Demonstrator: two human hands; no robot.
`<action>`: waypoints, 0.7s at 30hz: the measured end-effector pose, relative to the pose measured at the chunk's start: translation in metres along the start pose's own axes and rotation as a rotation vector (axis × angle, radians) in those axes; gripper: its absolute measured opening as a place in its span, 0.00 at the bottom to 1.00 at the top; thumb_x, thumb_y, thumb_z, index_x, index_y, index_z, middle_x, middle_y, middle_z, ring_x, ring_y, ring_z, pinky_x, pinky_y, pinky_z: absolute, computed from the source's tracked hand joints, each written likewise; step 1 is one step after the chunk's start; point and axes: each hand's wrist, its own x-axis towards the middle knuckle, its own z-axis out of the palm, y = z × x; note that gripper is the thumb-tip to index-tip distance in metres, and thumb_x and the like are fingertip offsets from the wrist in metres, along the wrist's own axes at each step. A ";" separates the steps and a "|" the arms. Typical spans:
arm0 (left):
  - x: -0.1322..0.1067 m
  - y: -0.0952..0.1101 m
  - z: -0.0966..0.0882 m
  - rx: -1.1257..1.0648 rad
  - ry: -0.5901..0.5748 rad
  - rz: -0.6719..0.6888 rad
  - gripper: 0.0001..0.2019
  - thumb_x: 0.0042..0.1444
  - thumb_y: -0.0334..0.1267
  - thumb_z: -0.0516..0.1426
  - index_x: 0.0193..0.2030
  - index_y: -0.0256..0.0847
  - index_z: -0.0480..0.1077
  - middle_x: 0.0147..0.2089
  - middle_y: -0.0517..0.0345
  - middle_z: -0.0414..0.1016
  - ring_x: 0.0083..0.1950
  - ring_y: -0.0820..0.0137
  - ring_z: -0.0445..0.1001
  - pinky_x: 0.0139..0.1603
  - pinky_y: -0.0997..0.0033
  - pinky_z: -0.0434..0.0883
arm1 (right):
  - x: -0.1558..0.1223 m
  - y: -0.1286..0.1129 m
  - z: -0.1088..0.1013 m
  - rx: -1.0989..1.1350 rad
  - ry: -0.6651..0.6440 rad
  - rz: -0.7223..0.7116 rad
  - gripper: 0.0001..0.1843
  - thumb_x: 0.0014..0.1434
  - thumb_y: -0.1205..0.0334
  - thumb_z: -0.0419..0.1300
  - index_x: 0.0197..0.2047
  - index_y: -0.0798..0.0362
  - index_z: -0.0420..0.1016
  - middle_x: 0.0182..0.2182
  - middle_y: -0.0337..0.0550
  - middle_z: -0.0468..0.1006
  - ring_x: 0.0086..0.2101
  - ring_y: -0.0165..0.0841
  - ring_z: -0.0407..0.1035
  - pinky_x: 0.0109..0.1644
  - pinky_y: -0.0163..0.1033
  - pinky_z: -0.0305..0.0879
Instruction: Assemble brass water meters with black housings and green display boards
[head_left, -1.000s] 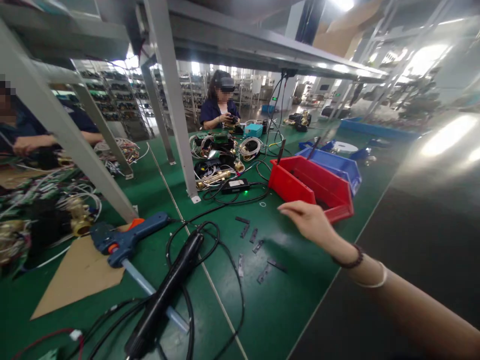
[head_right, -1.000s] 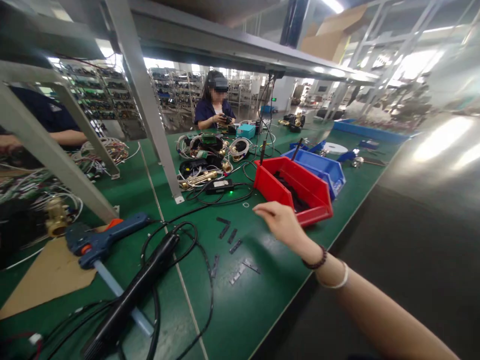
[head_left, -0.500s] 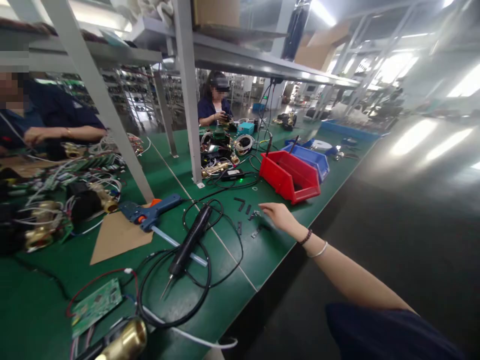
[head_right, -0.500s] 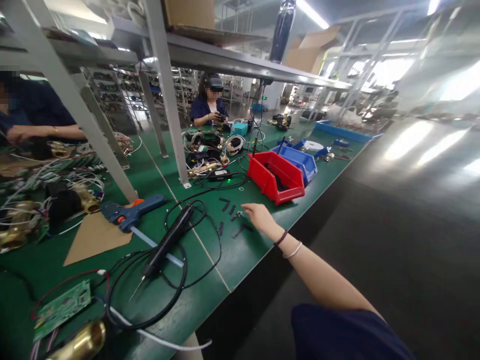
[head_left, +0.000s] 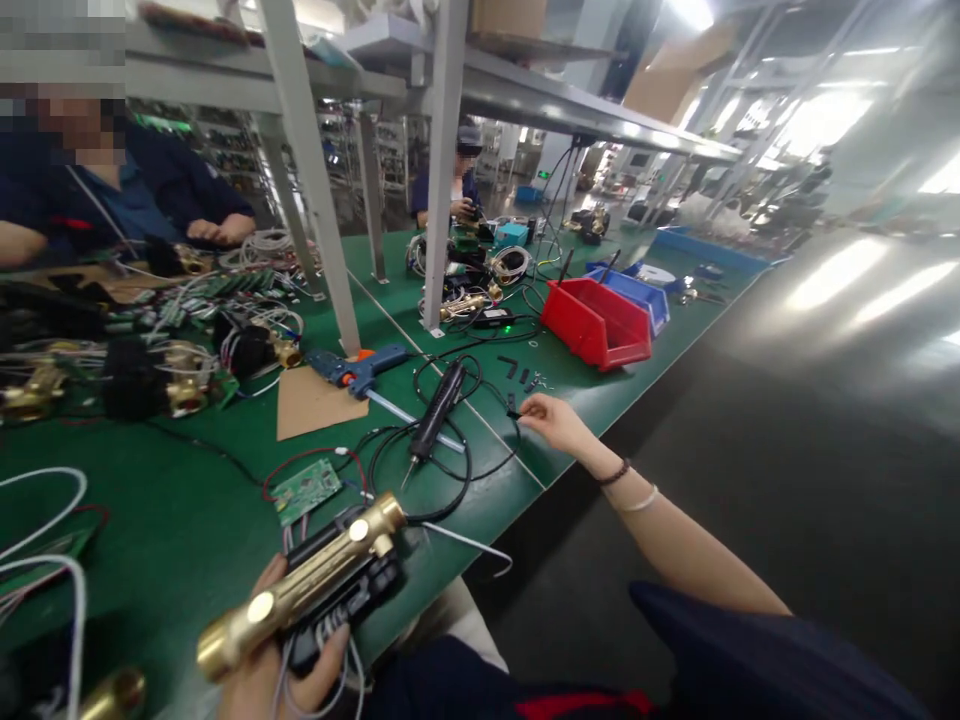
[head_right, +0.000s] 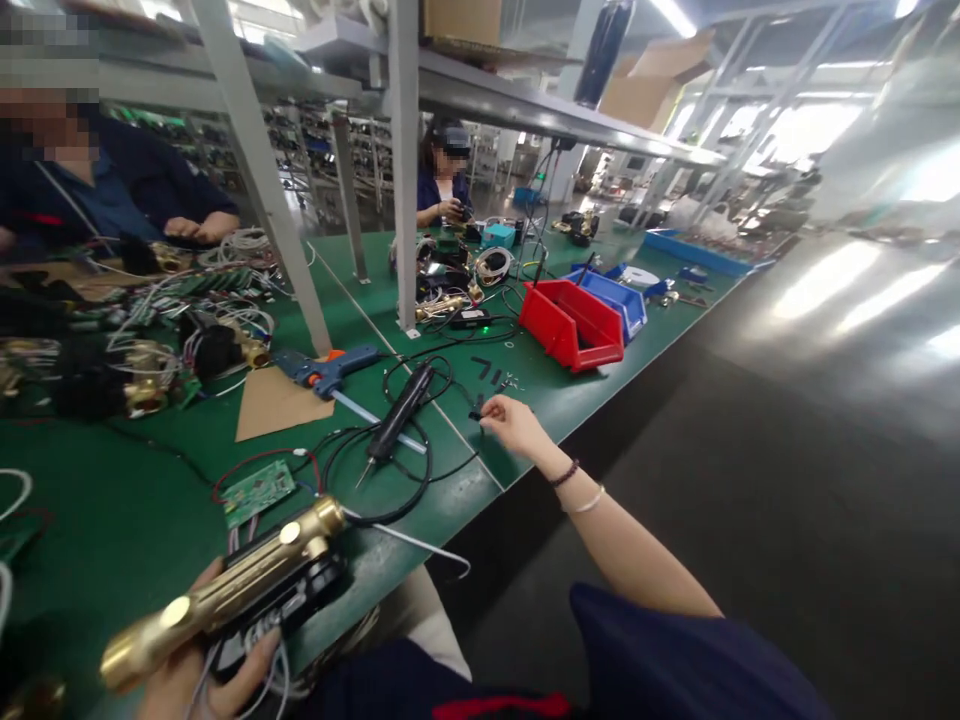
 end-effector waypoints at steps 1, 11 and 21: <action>-0.001 -0.002 0.000 0.012 -0.016 0.003 0.38 0.52 0.51 0.56 0.66 0.38 0.50 0.65 0.41 0.58 0.63 0.46 0.62 0.62 0.42 0.62 | -0.014 -0.020 0.009 0.059 -0.030 -0.022 0.07 0.59 0.62 0.58 0.38 0.56 0.72 0.29 0.41 0.75 0.31 0.32 0.71 0.37 0.39 0.70; -0.015 0.020 0.000 0.051 0.043 0.024 0.34 0.51 0.45 0.59 0.63 0.36 0.54 0.64 0.35 0.59 0.65 0.49 0.60 0.59 0.47 0.66 | -0.120 -0.163 0.113 1.048 -0.504 0.123 0.13 0.49 0.65 0.65 0.41 0.49 0.75 0.27 0.36 0.73 0.24 0.28 0.72 0.27 0.34 0.72; -0.022 0.026 -0.008 0.115 0.139 0.143 0.29 0.57 0.46 0.57 0.62 0.35 0.56 0.53 0.39 0.72 0.55 0.52 0.72 0.51 0.53 0.72 | -0.123 -0.164 0.130 0.794 -0.395 -0.095 0.10 0.57 0.64 0.60 0.43 0.46 0.77 0.31 0.40 0.75 0.28 0.32 0.72 0.29 0.37 0.72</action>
